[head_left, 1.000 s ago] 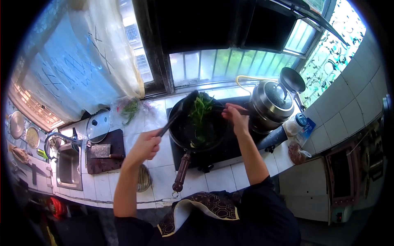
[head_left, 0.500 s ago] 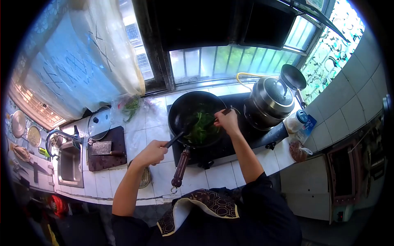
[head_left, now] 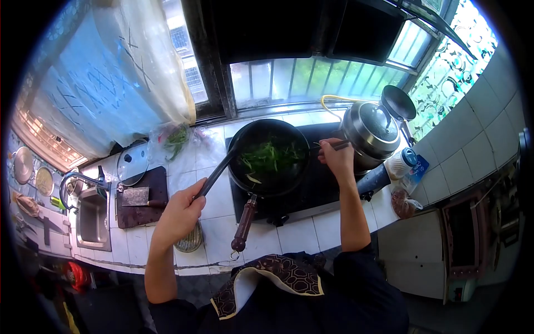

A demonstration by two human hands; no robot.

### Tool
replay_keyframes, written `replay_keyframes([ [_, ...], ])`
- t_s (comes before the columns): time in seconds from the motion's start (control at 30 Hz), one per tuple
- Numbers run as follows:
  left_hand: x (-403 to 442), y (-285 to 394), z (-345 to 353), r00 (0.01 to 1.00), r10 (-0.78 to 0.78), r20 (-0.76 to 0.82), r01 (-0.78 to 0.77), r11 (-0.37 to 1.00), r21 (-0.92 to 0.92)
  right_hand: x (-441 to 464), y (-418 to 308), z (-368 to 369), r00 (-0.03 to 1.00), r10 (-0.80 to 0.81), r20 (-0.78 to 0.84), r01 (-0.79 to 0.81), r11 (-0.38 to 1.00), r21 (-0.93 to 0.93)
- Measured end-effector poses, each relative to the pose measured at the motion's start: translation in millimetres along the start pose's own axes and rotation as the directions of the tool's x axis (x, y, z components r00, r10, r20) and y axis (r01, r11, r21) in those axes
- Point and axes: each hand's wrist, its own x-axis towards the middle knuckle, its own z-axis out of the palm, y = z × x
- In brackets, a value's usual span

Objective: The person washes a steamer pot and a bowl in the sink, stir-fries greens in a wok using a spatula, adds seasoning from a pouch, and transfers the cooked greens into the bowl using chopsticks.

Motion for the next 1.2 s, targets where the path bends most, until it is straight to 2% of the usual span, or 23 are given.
replay_keyframes([
  [0.07,17.2,-24.6,8.6,0.999,-0.018,-0.028,0.02,0.997,0.074,8.9,14.4,12.4,0.949,-0.311,-0.059,0.279,0.909,-0.31],
  [0.17,37.5,-57.3,19.7,0.995,0.01,-0.101,0.01,0.979,0.202,31.3,32.2,48.4,0.887,-0.448,-0.108,0.37,0.832,-0.414],
  [0.2,42.1,-62.5,22.7,0.991,-0.004,-0.137,0.033,0.977,0.21,47.9,53.3,69.6,0.931,-0.345,-0.117,0.306,0.916,-0.259],
  [0.23,45.7,-65.1,24.5,0.985,-0.016,-0.172,0.054,0.974,0.218,68.4,79.0,92.5,0.964,-0.265,0.005,0.264,0.964,0.036],
  [0.27,47.2,-66.5,25.6,0.985,-0.016,-0.173,0.055,0.974,0.22,71.3,83.2,109.2,0.971,-0.158,0.178,0.127,0.976,0.176],
  [0.3,48.4,-67.3,25.8,0.982,-0.037,-0.185,0.072,0.981,0.182,59.9,64.6,113.5,0.917,-0.19,0.352,0.113,0.967,0.228],
  [0.33,49.0,-68.2,25.0,0.979,-0.06,-0.196,0.09,0.985,0.145,55.8,49.1,111.5,0.915,-0.191,0.355,0.112,0.966,0.233],
  [0.37,49.4,-69.3,24.8,0.978,-0.064,-0.2,0.095,0.985,0.146,53.8,35.8,108.7,0.769,-0.115,0.629,0.039,0.99,0.132],
  [0.4,48.8,-71.1,26.2,0.975,-0.063,-0.212,0.093,0.986,0.135,49.2,22.6,103.0,0.548,-0.007,0.837,-0.001,1.0,0.01],
  [0.43,48.2,-73.1,27.0,0.973,-0.062,-0.223,0.091,0.988,0.121,39.5,1.8,90.4,0.542,-0.003,0.84,-0.004,1.0,0.007],
  [0.5,47.7,-73.6,25.5,0.978,-0.099,-0.186,0.114,0.991,0.071,26.4,-35.6,58.9,0.35,0.077,0.934,0.232,0.958,-0.166],
  [0.53,45.8,-74.0,26.6,0.982,-0.131,-0.139,0.136,0.99,0.028,29.8,-36.5,46.9,0.345,0.087,0.935,0.227,0.958,-0.173],
  [0.6,41.4,-73.0,33.8,0.973,-0.19,-0.129,0.178,0.979,-0.105,37.1,-39.2,26.8,0.564,-0.113,0.818,0.515,0.822,-0.242],
  [0.7,42.1,-70.8,44.8,0.964,-0.258,-0.064,0.231,0.932,-0.28,14.3,-41.3,27.9,0.619,-0.22,0.754,0.489,0.859,-0.15],
  [0.8,49.8,-65.5,55.3,0.959,-0.282,0.035,0.274,0.885,-0.377,-9.0,-11.2,54.9,0.362,-0.353,0.863,0.761,0.647,-0.055],
  [0.83,54.6,-60.1,57.5,0.951,-0.29,0.107,0.308,0.857,-0.414,-3.4,-4.4,58.4,0.409,-0.367,0.835,0.809,0.569,-0.147],
  [0.87,57.4,-56.7,58.4,0.939,-0.294,0.177,0.343,0.825,-0.449,7.3,8.0,54.9,0.485,-0.531,0.695,0.81,0.572,-0.127],
  [0.93,74.5,-65.3,66.9,0.923,-0.328,0.2,0.383,0.814,-0.437,14.4,-4.4,34.3,0.705,-0.492,0.51,0.664,0.712,-0.23],
  [1.0,85.0,-62.0,73.2,0.9,-0.346,0.266,0.434,0.777,-0.456,29.6,4.7,17.3,0.814,-0.487,0.316,0.58,0.718,-0.385],
  [1.03,91.1,-62.8,73.8,0.9,-0.342,0.269,0.432,0.781,-0.451,34.0,8.7,11.6,0.887,-0.398,0.233,0.458,0.816,-0.352],
  [1.07,96.2,-64.7,73.6,0.88,-0.328,0.343,0.465,0.742,-0.482,35.5,15.2,10.9,0.89,-0.397,0.224,0.454,0.818,-0.355],
  [1.17,95.1,-68.1,71.2,0.854,-0.269,0.446,0.496,0.683,-0.536,37.3,41.4,30.4,0.997,-0.026,0.067,0.037,0.986,-0.165],
  [1.2,92.4,-69.5,68.5,0.852,-0.23,0.471,0.492,0.663,-0.565,34.2,50.6,37.8,0.996,0.055,0.064,-0.059,0.997,0.058],
])
